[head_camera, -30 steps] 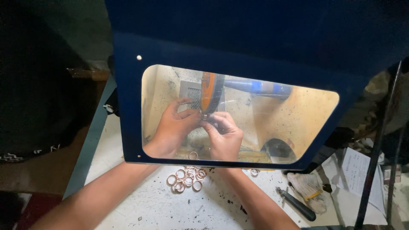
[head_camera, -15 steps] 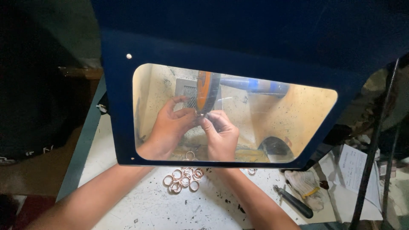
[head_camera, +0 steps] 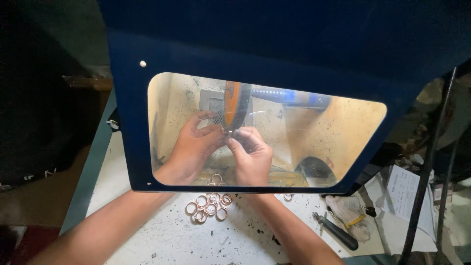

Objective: Polishing copper rings using a rotating polishing wheel inside a protective enclosure.

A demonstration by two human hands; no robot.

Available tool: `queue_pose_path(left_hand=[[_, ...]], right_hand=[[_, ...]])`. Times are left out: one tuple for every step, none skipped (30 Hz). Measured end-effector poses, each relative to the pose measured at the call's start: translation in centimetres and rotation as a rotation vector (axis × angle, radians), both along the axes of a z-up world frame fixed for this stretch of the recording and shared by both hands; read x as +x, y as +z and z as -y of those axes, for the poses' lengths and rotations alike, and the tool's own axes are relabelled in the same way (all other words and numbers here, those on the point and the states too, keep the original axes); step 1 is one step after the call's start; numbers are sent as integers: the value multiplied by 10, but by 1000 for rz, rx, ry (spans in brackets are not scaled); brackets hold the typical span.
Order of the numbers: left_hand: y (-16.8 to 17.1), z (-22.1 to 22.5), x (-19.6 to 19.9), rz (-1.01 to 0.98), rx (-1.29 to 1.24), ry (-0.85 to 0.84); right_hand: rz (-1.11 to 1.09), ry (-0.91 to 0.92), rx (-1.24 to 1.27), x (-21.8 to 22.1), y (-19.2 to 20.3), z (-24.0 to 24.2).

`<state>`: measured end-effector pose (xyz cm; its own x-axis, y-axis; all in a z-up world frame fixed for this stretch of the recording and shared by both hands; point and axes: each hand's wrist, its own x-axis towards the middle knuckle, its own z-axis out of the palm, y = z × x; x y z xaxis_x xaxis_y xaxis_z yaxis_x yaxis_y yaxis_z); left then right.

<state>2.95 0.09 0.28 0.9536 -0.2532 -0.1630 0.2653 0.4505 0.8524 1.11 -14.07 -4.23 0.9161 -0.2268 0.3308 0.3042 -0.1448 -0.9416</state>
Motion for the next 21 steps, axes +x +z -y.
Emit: queue_pose_path(left_hand=[[3,0,0,2,1,-3],[5,0,-1,-7,8,-4],[7,0,-1,-17,14,-6],[5,0,-1,-16,14,-5],[4,0,-1,-12,9,-4],[4,0,0,-6,3,-3],[3,0,0,-5,3,-2],[3,1,0,1,0,6],[2,1,-1,7,-3,13],[0,1,1,9,-1,11],[-3,0,2,14,21,4],[-5,-1,3,19,43,0],[-7,-1,4,20,44,1],[-8,-1,5,20,40,5],[-10,-1,6,19,37,9],[-10,0,5,20,36,11],[-10,1,4,17,22,6],[-10,2,3,14,9,0],[-8,2,1,15,9,0],[-5,1,0,12,0,3],[-2,0,-1,9,-9,7]], right_hand=[[2,-3,1,0,2,0],[-7,-5,-3,-1,4,-1],[-16,-6,-7,-2,6,-1],[-16,-5,-7,-2,6,-1],[-13,-7,-12,-2,6,-2],[-10,-8,-17,-2,6,-1],[-8,-7,-18,-1,5,-2],[-10,-5,-8,0,4,-2],[-13,-3,1,0,2,-1],[-11,-4,2,0,3,-1],[-13,1,2,-1,4,-1],[-15,10,1,-1,4,-1],[-14,11,2,-2,6,-1],[-6,15,-11,-3,8,-1],[1,20,-25,-4,10,-1],[2,22,-26,-3,7,0],[-3,18,-20,-1,5,2],[-8,12,-14,1,2,4],[-7,13,-13,1,1,3],[-7,9,-12,1,0,3],[-8,6,-11,1,0,3]])
